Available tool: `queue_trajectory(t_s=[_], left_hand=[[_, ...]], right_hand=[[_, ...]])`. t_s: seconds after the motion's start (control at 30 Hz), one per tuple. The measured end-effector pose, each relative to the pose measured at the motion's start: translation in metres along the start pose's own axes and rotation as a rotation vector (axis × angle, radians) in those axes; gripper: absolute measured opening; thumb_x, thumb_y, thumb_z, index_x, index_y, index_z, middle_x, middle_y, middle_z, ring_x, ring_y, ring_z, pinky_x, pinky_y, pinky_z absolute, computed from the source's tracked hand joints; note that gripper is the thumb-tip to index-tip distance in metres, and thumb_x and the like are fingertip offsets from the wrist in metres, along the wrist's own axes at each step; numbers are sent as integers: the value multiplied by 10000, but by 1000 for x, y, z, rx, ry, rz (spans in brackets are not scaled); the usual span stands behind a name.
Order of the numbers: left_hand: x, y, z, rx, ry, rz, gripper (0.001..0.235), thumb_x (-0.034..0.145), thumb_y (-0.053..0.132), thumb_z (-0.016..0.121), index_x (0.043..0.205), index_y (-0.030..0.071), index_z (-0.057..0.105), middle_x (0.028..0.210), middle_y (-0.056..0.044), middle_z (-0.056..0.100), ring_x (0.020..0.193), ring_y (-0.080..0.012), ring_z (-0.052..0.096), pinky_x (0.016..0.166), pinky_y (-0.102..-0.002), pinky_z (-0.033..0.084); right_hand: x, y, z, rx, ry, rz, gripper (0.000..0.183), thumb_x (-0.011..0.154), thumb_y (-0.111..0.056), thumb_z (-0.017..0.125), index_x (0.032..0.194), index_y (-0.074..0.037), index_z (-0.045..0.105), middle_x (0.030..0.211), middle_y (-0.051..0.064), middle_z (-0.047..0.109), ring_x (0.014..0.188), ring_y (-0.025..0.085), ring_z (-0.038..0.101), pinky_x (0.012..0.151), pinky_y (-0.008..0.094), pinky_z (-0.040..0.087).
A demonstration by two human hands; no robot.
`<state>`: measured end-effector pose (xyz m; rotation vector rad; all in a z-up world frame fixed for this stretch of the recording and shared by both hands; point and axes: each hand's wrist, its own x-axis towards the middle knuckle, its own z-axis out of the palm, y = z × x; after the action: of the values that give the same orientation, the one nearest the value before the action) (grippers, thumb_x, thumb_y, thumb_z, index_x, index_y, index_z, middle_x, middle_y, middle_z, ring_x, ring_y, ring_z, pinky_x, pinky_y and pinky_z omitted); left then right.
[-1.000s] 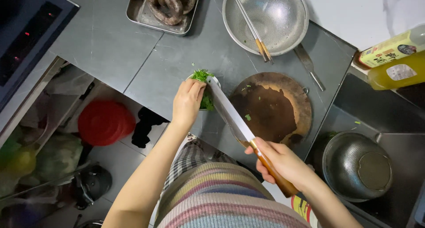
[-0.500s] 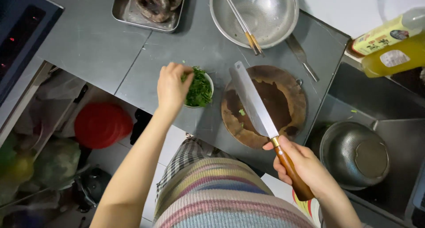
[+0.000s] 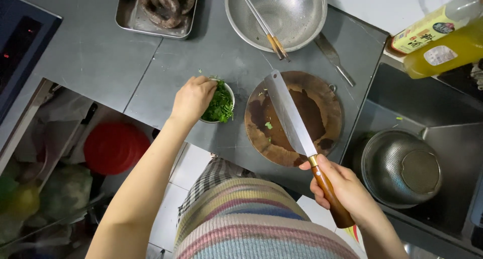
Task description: Cracking eggs, washing tools, and chopping herbs on a cutting board.
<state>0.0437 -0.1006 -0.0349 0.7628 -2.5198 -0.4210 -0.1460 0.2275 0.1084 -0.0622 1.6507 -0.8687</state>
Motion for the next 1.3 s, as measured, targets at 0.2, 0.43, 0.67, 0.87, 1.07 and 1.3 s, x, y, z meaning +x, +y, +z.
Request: queue_trajectory(t_s=[0.2, 0.43, 0.67, 0.87, 1.07, 1.3], left_hand=[[14, 16, -12, 52, 47, -49, 107, 948, 184, 733, 986, 90, 768, 994, -39, 675, 941, -263, 634, 784, -393, 562], [22, 32, -5, -10, 61, 68, 84, 900, 135, 759, 964, 82, 745, 995, -52, 648, 944, -292, 619, 788, -405, 555], [-8, 103, 58, -381, -189, 255, 251, 812, 125, 786, 1033, 40, 700, 989, -127, 632, 932, -350, 627, 847, -439, 545], [-35, 121, 110, -200, -261, 173, 127, 821, 48, 713, 942, 39, 674, 1001, -154, 614, 944, -376, 619, 864, -441, 539], [-24, 113, 141, -147, -389, 20, 89, 857, 20, 659, 933, 61, 678, 1009, -178, 632, 927, -378, 640, 851, -478, 540], [48, 82, 135, -157, -73, 132, 136, 811, 5, 635, 934, 30, 686, 1020, -178, 630, 941, -424, 616, 860, -485, 524]], right_hand=[[5, 6, -6, 26, 7, -15, 530, 1028, -446, 405, 1159, -17, 687, 574, 72, 494, 424, 151, 429, 415, 293, 358], [3, 12, -15, 28, 23, -24, 518, 1027, -445, 405, 1152, -27, 683, 570, 72, 496, 425, 148, 439, 416, 293, 366], [21, 61, -44, 90, 99, -15, 515, 1029, -453, 420, 1149, -24, 679, 577, 71, 489, 439, 157, 453, 426, 305, 375], [27, 80, -49, 173, 131, 0, 492, 1018, -451, 454, 1133, -17, 655, 584, 68, 483, 454, 164, 456, 435, 311, 365], [29, 84, -46, 164, 125, -34, 483, 1024, -444, 451, 1136, -17, 648, 584, 70, 484, 462, 163, 458, 449, 305, 366], [32, 95, -46, 154, 87, -84, 460, 1028, -434, 453, 1140, -36, 653, 587, 57, 485, 466, 150, 456, 461, 299, 382]])
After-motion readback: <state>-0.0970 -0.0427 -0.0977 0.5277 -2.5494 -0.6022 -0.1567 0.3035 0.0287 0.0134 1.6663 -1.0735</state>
